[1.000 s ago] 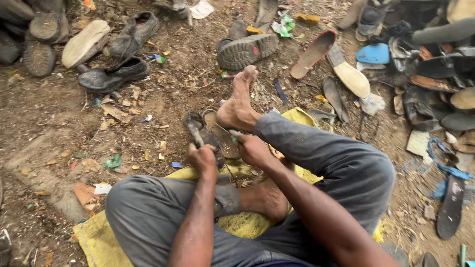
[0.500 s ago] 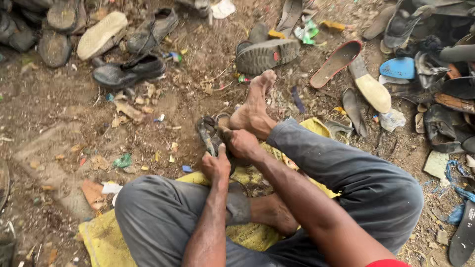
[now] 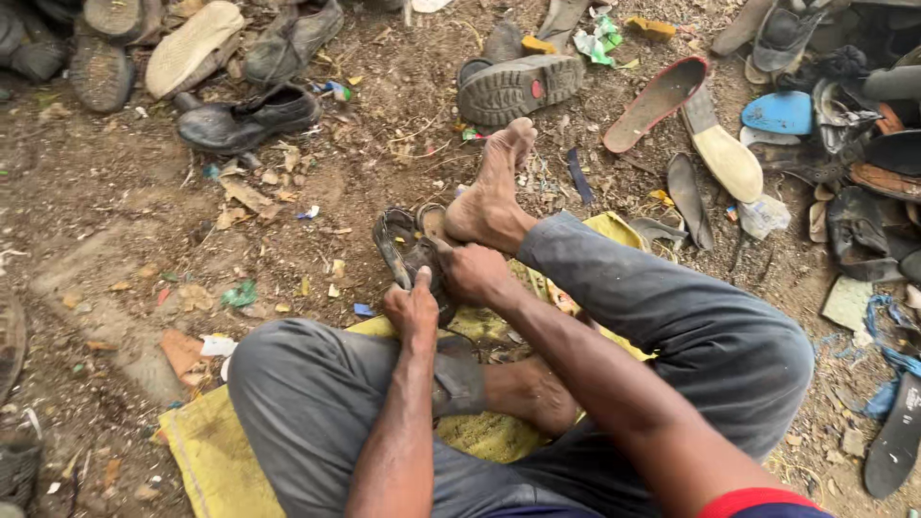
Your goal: The person repairs various used shoes by hand, using a knife to trim edges, pliers to pull material, and a needle with thread to sew components together while sitting on the ground.
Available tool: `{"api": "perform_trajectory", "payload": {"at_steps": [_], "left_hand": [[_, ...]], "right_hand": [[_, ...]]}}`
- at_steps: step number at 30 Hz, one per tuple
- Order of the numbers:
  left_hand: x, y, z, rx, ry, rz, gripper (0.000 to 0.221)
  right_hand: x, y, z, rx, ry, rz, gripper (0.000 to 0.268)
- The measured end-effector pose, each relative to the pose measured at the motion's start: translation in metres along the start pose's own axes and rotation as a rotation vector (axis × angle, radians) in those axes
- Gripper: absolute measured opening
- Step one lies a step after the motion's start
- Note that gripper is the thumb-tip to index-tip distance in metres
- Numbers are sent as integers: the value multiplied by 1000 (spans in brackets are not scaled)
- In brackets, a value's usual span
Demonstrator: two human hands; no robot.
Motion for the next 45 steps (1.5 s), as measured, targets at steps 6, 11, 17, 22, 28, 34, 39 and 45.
{"api": "perform_trajectory", "payload": {"at_steps": [6,11,17,22,28,34,39,45], "left_hand": [[-2,-1,4,-34,6,-21,56],[4,-2,1,-83,8,9,54],[1,-22,13,-222,-8,-82,51],[0,-30,21,-38,42,-12,62],[2,-18,13,-302,18,-76,55],[-19,-8,4,-74,47,57,55],[-32,-4,-12,-240,-22,-87,50],[-41,-16,0,-503,-38,-175,41]], "right_hand": [[-40,10,0,32,-106,118,62],[19,24,43,28,73,43,25],[-34,28,16,106,-49,88,45],[-21,10,32,77,15,21,55],[-44,38,35,-49,-35,-16,29],[-45,18,28,98,108,-90,66],[-29,0,23,28,89,-50,60],[-69,25,22,-26,-36,24,61]]}}
Point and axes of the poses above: each hand's wrist, its own x-axis towards the middle knuckle, its own z-axis out of the palm, y = z × x, the point moved 5 cm from there along x, towards the middle knuckle, and after that the axes turned 10 degrees about x, right-handed, at the moved point
